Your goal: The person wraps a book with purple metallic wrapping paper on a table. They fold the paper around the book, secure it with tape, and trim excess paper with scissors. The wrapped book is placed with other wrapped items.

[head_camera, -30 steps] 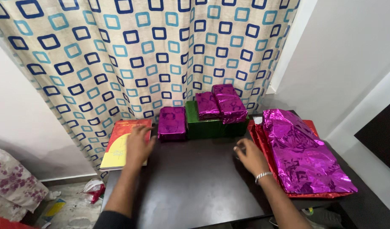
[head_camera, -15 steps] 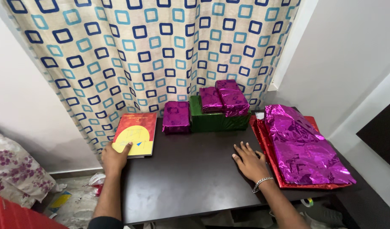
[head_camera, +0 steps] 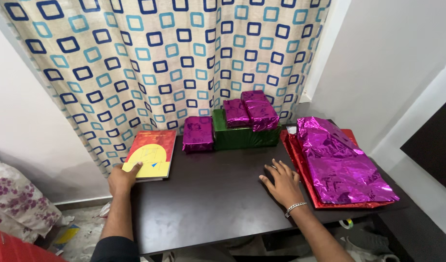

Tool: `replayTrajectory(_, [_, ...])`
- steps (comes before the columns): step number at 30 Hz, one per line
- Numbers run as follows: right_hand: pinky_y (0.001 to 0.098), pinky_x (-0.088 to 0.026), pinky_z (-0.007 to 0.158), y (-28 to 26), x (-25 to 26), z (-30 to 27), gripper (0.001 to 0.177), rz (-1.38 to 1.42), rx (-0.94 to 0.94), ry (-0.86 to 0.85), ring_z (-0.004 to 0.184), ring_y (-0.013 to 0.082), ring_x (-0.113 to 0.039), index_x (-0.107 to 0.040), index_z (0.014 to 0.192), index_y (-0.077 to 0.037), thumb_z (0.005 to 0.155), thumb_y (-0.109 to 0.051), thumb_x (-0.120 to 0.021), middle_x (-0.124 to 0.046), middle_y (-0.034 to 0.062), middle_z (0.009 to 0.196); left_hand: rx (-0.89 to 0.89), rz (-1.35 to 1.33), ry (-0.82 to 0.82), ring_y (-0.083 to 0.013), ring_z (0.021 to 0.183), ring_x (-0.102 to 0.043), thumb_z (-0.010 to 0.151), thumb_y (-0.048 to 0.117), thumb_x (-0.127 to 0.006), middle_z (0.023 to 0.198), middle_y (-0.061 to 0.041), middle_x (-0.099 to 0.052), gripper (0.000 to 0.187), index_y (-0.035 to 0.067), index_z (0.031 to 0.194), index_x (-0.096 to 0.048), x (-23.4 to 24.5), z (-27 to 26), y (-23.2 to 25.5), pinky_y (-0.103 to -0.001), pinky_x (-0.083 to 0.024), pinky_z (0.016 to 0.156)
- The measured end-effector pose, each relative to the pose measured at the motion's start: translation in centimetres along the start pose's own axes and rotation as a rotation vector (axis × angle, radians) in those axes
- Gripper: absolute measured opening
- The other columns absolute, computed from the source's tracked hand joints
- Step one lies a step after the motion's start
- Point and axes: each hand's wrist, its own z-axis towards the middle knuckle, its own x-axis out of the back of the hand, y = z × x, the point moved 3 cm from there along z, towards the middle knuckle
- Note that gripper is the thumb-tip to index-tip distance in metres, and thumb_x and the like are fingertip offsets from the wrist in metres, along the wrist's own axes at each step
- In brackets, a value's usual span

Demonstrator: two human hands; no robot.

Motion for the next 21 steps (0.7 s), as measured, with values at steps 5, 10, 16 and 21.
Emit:
replayTrajectory(5, [0.0459,-0.019,0.117,-0.2,0.1,-0.1,0.055,0.016,-0.001,0.013,0.148,0.0234,-0.029,-0.066,0.130,-0.021,0.094,-0.060,-0.054,-0.044,0.0057,0.156,-0.116,0.184,0.224,-0.0399,0.116,-0.062,0.072,0.051,-0.089,0.116,-0.018,-0.073,0.066,0.008,0.120,-0.072,1.5,-2.9,3.2,-0.051,-0.048,0.094])
replayTrajectory(10, [0.0468,-0.021,0.115,-0.5,0.5,-0.4,0.051,0.027,0.027,0.054,0.145,0.0238,-0.032,-0.069,0.123,-0.019,0.093,-0.058,-0.057,-0.048,0.0057,0.152,-0.129,0.105,0.203,-0.0413,0.108,-0.067,0.079,0.040,-0.086,0.114,-0.021,-0.072,0.062,0.006,0.126,-0.064,0.9,-3.6,3.4,-0.052,-0.052,0.090])
replayTrajectory(16, [0.0474,-0.024,0.114,-0.7,1.0,-1.0,0.044,0.060,0.039,0.079,0.141,0.0241,-0.036,-0.071,0.117,-0.019,0.091,-0.054,-0.062,-0.053,0.0036,0.145,-0.260,-0.316,0.262,-0.0381,0.107,-0.069,0.093,0.025,-0.079,0.116,-0.022,-0.072,0.044,0.003,0.126,-0.062,-0.8,-1.7,0.9,-0.046,-0.052,0.093])
replayTrajectory(21, [0.0476,-0.026,0.112,-1.1,1.5,-1.0,0.044,0.058,0.065,0.102,0.139,0.0240,-0.038,-0.071,0.116,-0.018,0.091,-0.054,-0.063,-0.055,0.0022,0.142,-0.376,-0.816,0.053,-0.0210,0.102,-0.069,0.094,0.012,-0.073,0.117,-0.013,-0.071,0.037,-0.001,0.125,-0.058,-1.0,-1.9,-0.3,-0.034,-0.054,0.089])
